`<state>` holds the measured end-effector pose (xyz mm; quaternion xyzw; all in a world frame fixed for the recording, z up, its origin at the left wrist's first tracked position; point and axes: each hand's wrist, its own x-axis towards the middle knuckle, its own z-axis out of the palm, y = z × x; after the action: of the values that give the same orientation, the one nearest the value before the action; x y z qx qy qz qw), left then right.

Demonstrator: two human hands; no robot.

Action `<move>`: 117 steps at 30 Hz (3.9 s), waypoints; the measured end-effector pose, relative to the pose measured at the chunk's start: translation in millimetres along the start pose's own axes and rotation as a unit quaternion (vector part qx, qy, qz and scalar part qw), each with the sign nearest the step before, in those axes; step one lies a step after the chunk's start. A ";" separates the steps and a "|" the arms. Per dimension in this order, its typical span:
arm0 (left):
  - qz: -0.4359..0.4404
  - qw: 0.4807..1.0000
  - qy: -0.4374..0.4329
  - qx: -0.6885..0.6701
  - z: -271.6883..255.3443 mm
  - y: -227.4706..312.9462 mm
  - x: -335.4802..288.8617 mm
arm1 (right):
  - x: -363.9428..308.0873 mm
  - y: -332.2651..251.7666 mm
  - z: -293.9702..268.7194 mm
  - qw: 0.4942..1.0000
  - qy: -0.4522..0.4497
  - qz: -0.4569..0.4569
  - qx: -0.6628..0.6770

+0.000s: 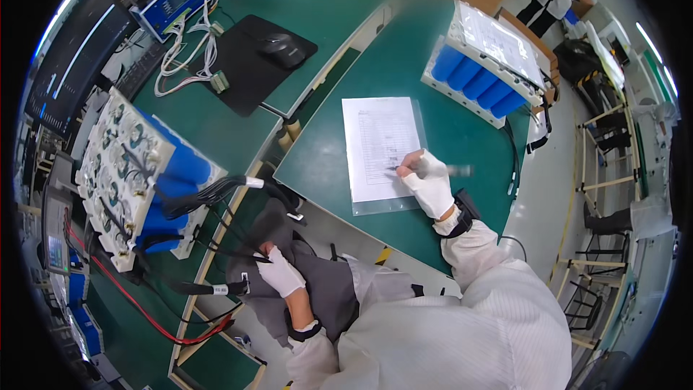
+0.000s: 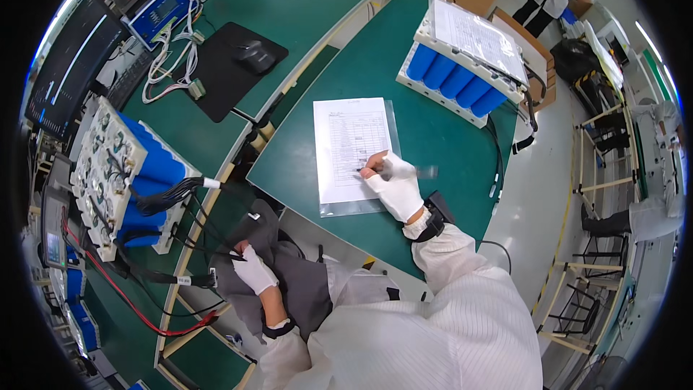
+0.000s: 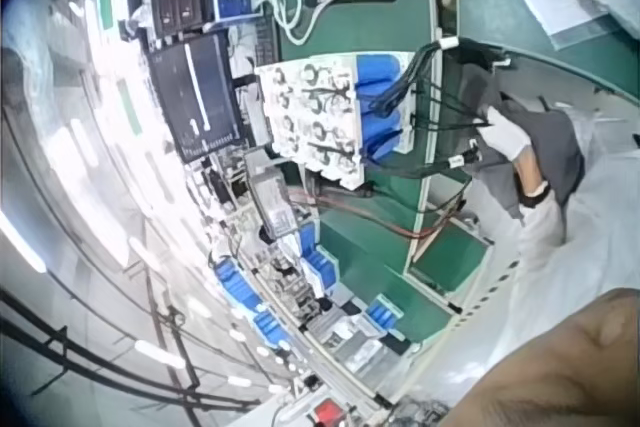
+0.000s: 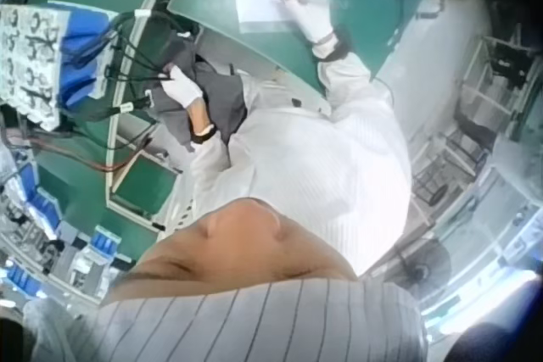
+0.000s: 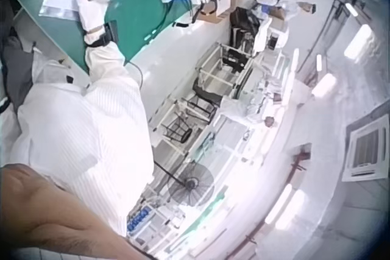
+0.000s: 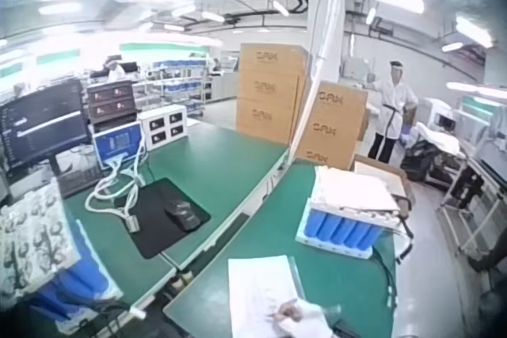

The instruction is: Connecting test leads to battery modules and recording inspection results on a clipboard.

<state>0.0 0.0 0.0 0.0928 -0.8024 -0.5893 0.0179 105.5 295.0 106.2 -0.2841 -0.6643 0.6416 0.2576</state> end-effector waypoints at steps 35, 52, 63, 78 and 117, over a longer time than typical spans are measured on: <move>-0.041 0.991 0.023 -0.126 -9.3 -2.2 5.4 | 1.5 -1.0 1.7 0.960 0.046 -0.110 -0.253; -0.028 0.992 0.019 -0.124 -7.7 2.6 3.4 | 3.1 1.7 0.7 0.960 0.054 -0.121 -0.248; -0.105 0.991 0.009 -0.079 -7.8 -6.3 5.0 | 26.7 -13.8 -16.1 0.971 0.120 -0.171 -0.115; -0.042 0.983 -0.179 -0.008 1.9 51.3 -104.6 | 65.8 1.4 25.0 0.854 -0.054 -0.308 -0.416; 0.242 0.931 -0.026 0.273 -154.8 250.7 150.3 | 138.5 -83.7 223.6 0.978 -0.051 -0.195 -0.062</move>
<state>-158.3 -99.2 272.9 -0.1181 -0.9306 -0.3275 0.1129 -154.2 233.9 176.9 -0.1314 -0.7574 0.5506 0.3255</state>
